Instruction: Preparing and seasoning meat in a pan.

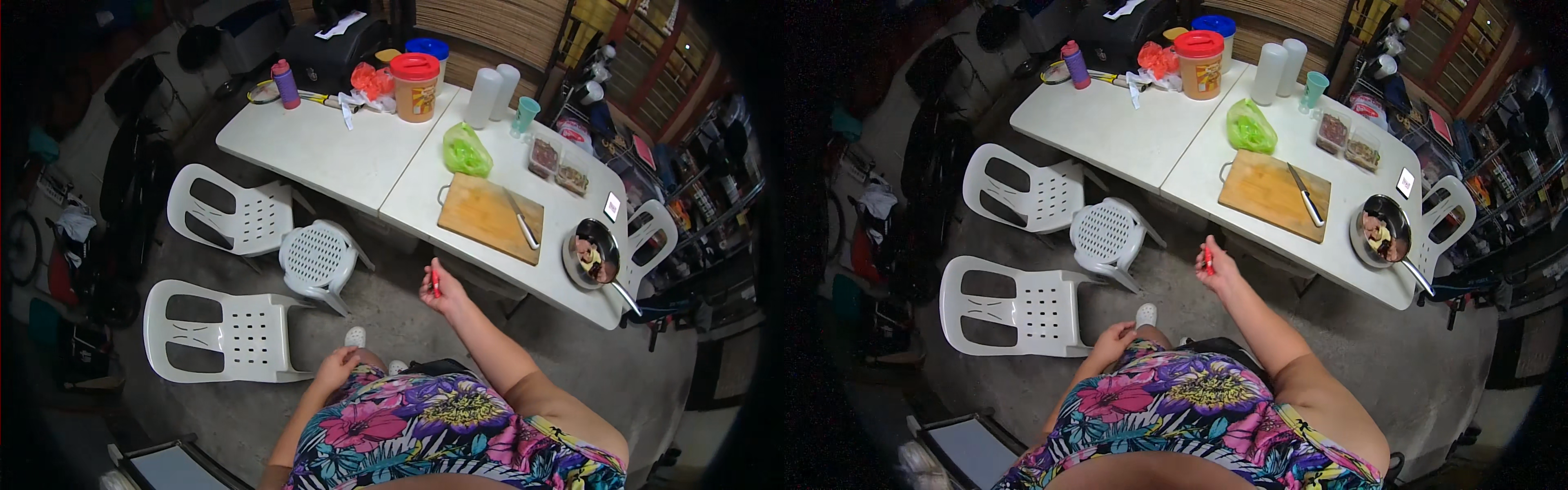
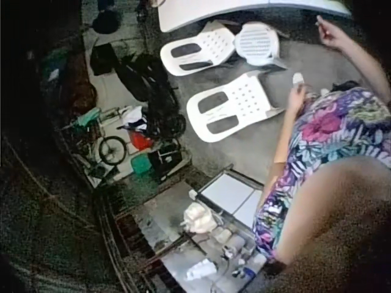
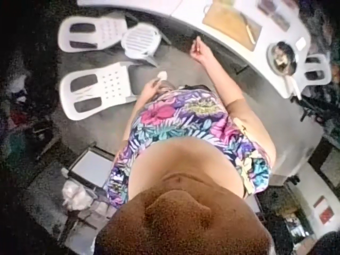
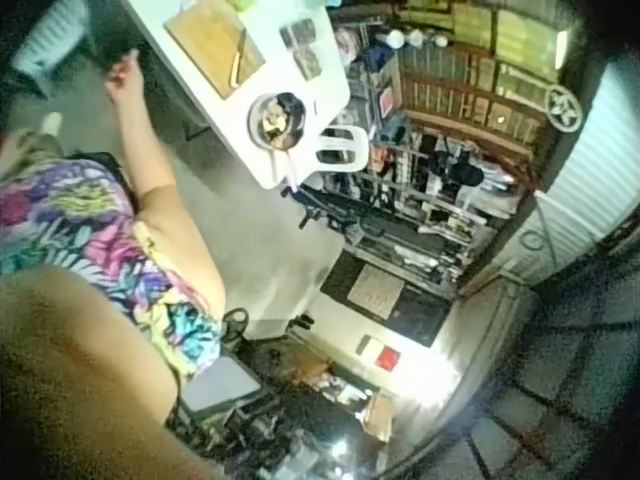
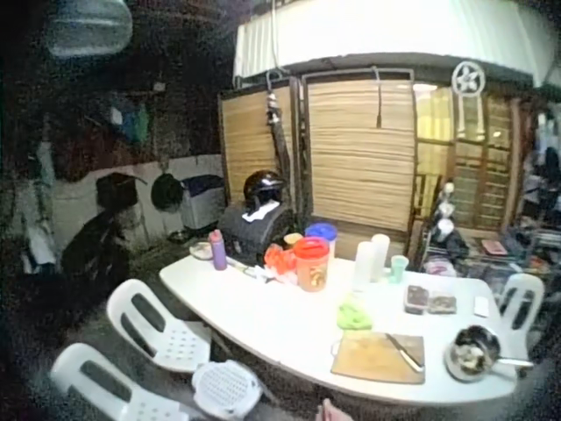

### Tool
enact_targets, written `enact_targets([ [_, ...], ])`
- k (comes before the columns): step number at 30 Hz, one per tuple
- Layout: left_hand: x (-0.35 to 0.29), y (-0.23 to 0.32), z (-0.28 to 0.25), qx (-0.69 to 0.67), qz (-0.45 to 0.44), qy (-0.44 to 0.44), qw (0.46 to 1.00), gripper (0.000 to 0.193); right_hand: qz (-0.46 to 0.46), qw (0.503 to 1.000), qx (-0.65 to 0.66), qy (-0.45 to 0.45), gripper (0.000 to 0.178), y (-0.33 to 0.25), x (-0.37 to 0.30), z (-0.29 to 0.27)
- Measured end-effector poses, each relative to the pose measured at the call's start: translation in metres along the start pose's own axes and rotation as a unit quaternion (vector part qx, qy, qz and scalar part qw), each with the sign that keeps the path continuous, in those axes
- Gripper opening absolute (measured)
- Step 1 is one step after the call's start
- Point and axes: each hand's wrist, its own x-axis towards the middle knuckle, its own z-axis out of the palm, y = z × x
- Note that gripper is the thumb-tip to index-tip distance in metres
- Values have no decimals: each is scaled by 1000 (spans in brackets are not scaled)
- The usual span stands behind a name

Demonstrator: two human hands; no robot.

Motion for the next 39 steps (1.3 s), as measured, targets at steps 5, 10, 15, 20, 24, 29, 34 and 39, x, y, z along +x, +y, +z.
enact_targets([
  [5, -6, -26, -11, -64, -89, -5, 994, 39, -74, 987, 144, -4, 28, -75, 44, 15],
  [10, 51, -42, -12, -76, -134, -60, 986, 42, -196, 964, 169, -57, 26, -176, 111, 37],
  [15, 154, 39, -40, -101, -123, -128, 979, 40, -272, 947, 173, -10, 30, -252, 163, 80],
  [20, 283, 100, -80, 18, 69, -94, 993, 37, -323, 923, 180, 104, 34, -313, 197, 117],
  [24, 372, 163, -106, 23, 95, -108, 989, 33, -381, 884, 144, 230, 33, -339, 217, 138],
  [29, 477, 233, -94, 84, 239, -114, 961, 32, -455, 875, 73, 151, 36, -339, 239, 137],
  [34, 564, 332, -34, 74, 284, -76, 953, 46, -480, 866, -16, 138, 16, -337, 246, 109],
  [39, 614, 376, 23, 209, 455, 14, 865, 50, -578, 734, -267, 236, 27, -326, 233, 106],
])
